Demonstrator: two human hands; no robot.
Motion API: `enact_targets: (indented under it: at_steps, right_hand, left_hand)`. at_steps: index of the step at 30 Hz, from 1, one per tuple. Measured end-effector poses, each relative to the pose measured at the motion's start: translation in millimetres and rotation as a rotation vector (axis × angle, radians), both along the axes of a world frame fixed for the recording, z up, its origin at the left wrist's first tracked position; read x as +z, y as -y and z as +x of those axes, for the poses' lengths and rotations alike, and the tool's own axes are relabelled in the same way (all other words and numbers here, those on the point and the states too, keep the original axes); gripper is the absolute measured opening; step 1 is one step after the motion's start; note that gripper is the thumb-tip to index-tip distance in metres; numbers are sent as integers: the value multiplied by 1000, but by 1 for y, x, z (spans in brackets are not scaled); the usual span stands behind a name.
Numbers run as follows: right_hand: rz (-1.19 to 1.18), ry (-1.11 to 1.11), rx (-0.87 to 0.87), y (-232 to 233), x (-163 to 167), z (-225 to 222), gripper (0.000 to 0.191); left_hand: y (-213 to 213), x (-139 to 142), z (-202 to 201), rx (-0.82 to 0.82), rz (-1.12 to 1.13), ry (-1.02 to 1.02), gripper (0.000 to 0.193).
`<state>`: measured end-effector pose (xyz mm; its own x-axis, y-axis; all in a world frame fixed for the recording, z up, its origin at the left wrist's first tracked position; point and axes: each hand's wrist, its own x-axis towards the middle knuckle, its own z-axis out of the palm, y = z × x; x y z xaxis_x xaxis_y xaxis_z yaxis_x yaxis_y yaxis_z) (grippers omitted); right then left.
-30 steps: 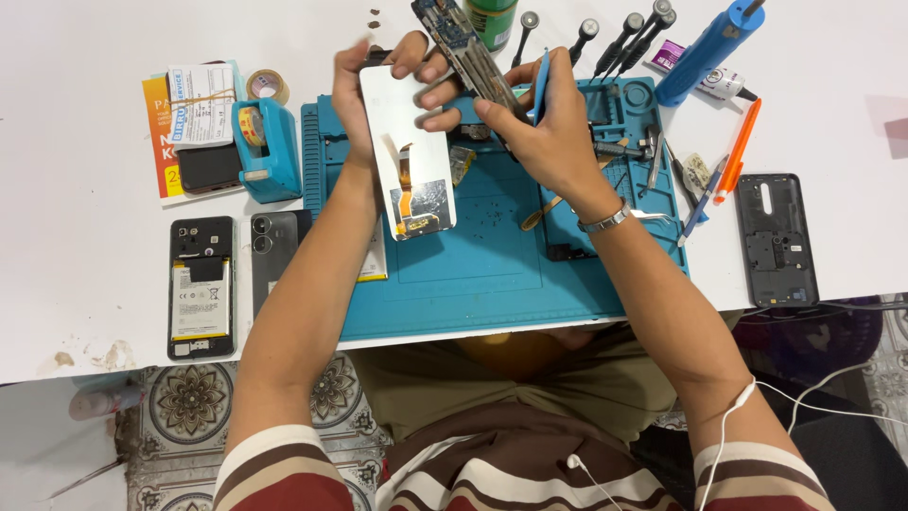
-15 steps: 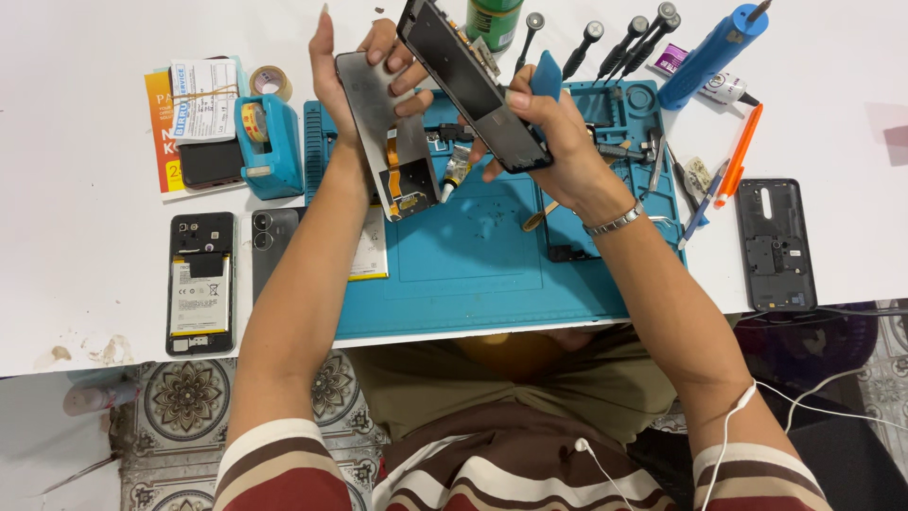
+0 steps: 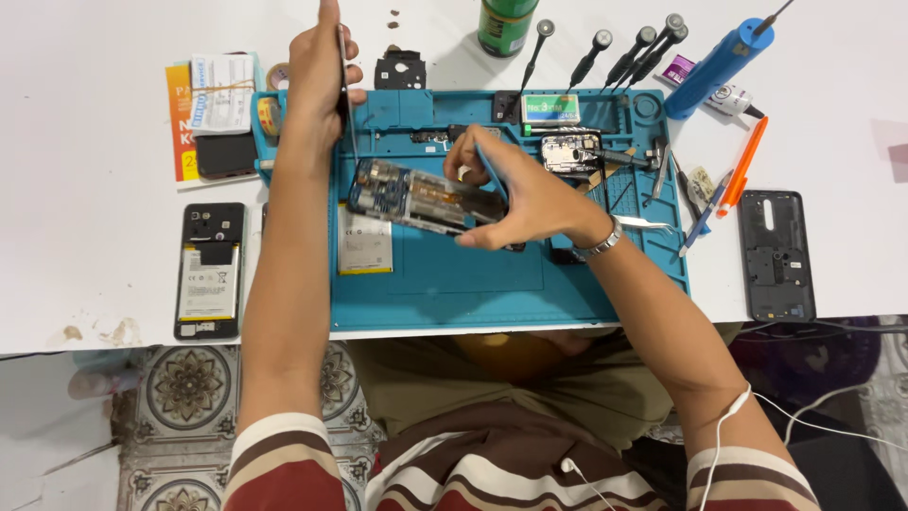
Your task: The person uses a wooden stick to pry open a black smartphone, then uses a blue plastic spudger to separate the screen from the frame. They remove the battery and continue prying the screen assembly away from the chassis, exposing the internal components.
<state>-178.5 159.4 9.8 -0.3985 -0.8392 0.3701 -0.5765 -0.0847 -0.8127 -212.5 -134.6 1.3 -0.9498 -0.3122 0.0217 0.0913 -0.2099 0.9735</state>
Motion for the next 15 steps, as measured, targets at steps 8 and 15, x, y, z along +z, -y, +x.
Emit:
enact_targets:
  at_steps: [8, 15]
  right_hand:
    - [-87, 35, -381, -9, 9, -25, 57]
    - [-52, 90, -569, 5, 5, -21, 64]
  left_hand:
    - [-2, 22, 19, 13, -1247, 225, 71]
    - [-32, 21, 28, 92, -1563, 116, 64]
